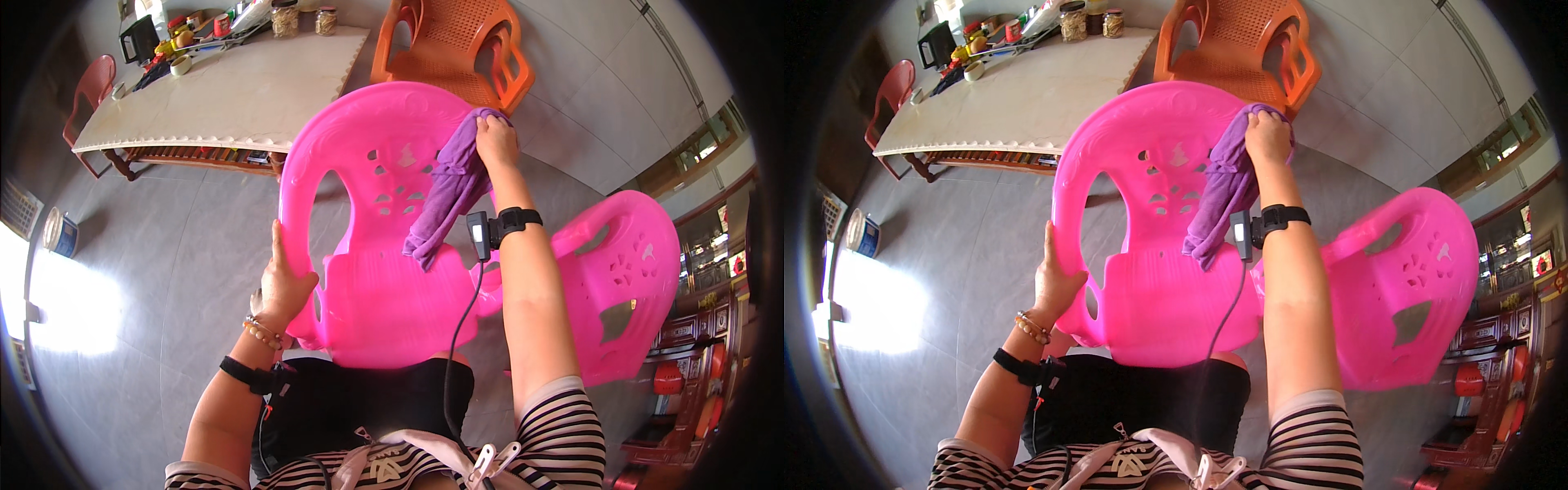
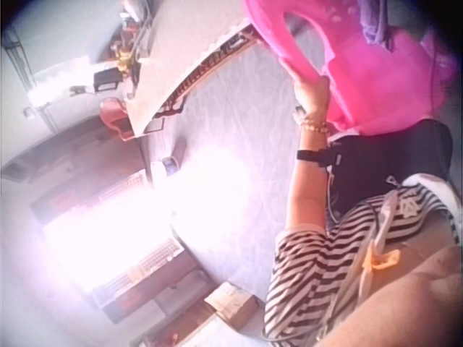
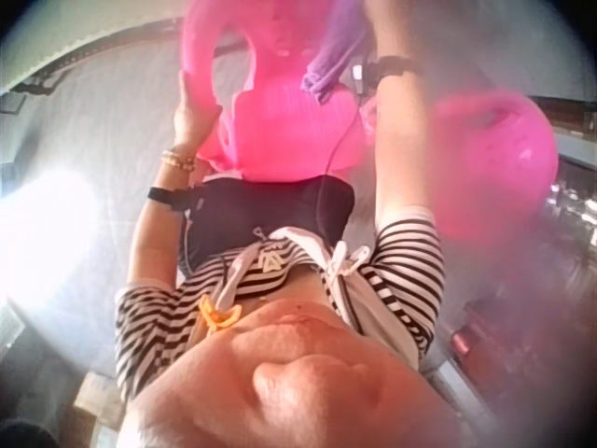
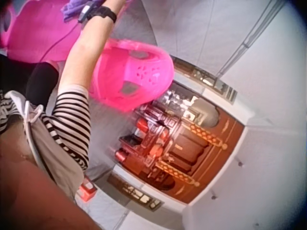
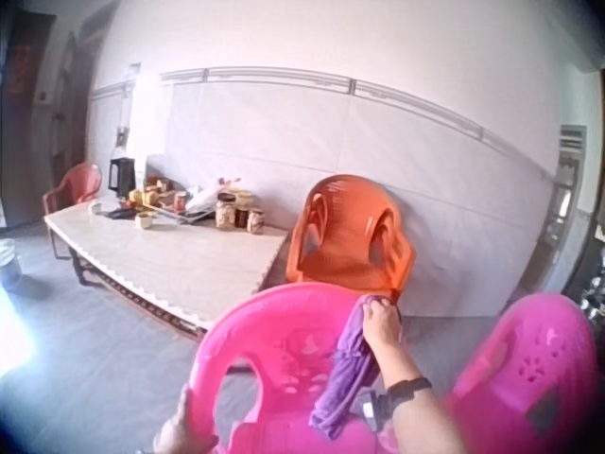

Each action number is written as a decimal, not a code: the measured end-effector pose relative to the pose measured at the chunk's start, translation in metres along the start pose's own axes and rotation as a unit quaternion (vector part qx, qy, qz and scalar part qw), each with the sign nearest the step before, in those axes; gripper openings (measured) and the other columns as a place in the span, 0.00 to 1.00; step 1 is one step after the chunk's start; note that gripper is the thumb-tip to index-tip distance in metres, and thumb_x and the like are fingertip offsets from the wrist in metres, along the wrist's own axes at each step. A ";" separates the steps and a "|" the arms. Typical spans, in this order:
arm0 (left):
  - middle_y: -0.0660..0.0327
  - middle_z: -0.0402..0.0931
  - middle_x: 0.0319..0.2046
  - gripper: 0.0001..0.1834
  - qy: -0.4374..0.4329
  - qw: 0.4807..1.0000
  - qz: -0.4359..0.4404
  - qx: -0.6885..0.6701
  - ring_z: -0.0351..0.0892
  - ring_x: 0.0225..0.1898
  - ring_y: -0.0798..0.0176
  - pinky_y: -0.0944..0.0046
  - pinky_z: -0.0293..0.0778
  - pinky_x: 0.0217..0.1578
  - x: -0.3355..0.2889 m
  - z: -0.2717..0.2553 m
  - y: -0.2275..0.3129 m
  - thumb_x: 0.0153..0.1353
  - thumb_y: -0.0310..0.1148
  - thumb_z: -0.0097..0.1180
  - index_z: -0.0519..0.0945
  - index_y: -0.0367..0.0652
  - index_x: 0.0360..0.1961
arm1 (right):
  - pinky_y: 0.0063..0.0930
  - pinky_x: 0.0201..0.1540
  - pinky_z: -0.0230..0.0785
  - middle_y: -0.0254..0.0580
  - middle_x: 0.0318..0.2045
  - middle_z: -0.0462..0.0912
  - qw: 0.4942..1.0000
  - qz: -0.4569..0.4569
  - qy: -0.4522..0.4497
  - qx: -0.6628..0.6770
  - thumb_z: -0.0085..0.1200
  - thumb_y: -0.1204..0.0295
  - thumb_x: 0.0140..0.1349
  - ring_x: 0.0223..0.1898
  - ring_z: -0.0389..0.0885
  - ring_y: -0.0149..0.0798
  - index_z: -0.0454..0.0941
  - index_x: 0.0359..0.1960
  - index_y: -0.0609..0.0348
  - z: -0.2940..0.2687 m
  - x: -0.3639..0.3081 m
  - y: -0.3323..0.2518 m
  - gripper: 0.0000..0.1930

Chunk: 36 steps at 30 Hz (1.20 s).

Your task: Wiping a small pink plastic chair with a purple cloth.

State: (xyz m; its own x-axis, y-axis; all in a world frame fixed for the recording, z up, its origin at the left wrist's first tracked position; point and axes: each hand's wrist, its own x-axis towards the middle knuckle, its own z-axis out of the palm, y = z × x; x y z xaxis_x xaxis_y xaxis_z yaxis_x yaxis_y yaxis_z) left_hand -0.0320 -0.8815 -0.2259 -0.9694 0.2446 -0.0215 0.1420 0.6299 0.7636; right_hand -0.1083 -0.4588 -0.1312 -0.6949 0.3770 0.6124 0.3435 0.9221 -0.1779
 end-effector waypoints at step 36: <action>0.39 0.76 0.43 0.57 0.003 0.999 -0.035 -0.028 0.78 0.44 0.36 0.47 0.75 0.46 -0.005 -0.011 -0.005 0.44 0.29 0.61 0.42 0.49 0.74 | 0.42 0.43 0.68 0.38 0.34 0.79 0.930 -0.363 0.010 0.050 0.57 0.61 0.59 0.40 0.75 0.44 0.80 0.30 0.53 0.026 -0.051 -0.226 0.10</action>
State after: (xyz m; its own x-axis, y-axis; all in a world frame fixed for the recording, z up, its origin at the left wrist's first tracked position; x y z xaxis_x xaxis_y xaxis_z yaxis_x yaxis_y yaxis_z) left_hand -0.0303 -0.8936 -0.2229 -0.9779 0.1961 -0.0723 0.0621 0.6026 0.7956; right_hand -0.1671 -0.6841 -0.1425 -0.7090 -0.3493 0.6127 -0.2738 0.9369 0.2172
